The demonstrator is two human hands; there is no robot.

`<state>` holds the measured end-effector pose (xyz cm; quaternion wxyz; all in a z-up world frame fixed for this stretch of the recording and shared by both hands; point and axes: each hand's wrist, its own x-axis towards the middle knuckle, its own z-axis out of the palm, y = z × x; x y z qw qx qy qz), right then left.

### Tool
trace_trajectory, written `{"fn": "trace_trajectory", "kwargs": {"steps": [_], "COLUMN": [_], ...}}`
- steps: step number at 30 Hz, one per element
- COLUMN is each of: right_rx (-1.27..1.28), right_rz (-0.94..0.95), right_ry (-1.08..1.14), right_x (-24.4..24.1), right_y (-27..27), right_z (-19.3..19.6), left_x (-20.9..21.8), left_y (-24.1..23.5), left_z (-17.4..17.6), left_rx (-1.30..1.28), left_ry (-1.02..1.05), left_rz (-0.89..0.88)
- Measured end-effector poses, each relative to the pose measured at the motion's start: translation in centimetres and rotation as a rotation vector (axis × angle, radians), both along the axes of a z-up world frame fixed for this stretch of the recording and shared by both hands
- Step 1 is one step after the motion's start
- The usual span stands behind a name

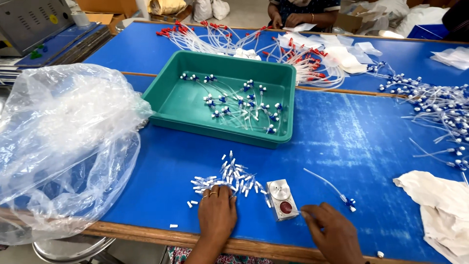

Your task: The person sits at a factory workbench assembling medical tubing sets. They pick up small white plastic connectors and blue fittings, press them onto the ends of clear plastic tubes, and place the completed assemblies into a green tray, repeating the process one piece at a time.

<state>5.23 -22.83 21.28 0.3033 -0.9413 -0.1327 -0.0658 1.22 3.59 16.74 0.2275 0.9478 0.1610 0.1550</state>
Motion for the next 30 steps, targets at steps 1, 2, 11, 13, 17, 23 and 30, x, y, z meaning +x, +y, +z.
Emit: {"fn": "trace_trajectory", "kwargs": {"steps": [1, 2, 11, 13, 17, 23, 30], "right_rx": [-0.001, -0.063, -0.168, -0.122, 0.124, 0.834, 0.837], "right_rz": [-0.002, 0.017, 0.103, 0.124, -0.047, -0.044, 0.09], "right_ry": [0.001, -0.033, -0.232, -0.288, 0.216, 0.366, 0.233], "right_x": [-0.1, -0.2, 0.0, 0.1, 0.5, -0.2, -0.6], "right_y": [0.1, 0.3, 0.1, -0.4, -1.9, -1.9, -1.3], "right_z": [-0.2, -0.3, -1.3, -1.9, -7.3, -14.9, -16.1], "left_x": [0.0, 0.0, -0.7, -1.0, -1.8, -1.7, -1.9], "left_y": [0.0, 0.1, -0.4, -1.9, -5.8, -7.7, -7.8], "left_z": [-0.4, -0.7, -1.4, -2.0, -3.1, -3.2, -3.4], "left_rx": [-0.001, -0.007, -0.259, -0.335, -0.624, -0.67, -0.608], "left_ry": [0.001, -0.017, -0.143, -0.066, -0.094, -0.15, -0.097], "left_rz": [-0.002, -0.003, -0.039, -0.042, -0.199, -0.366, -0.386]}}
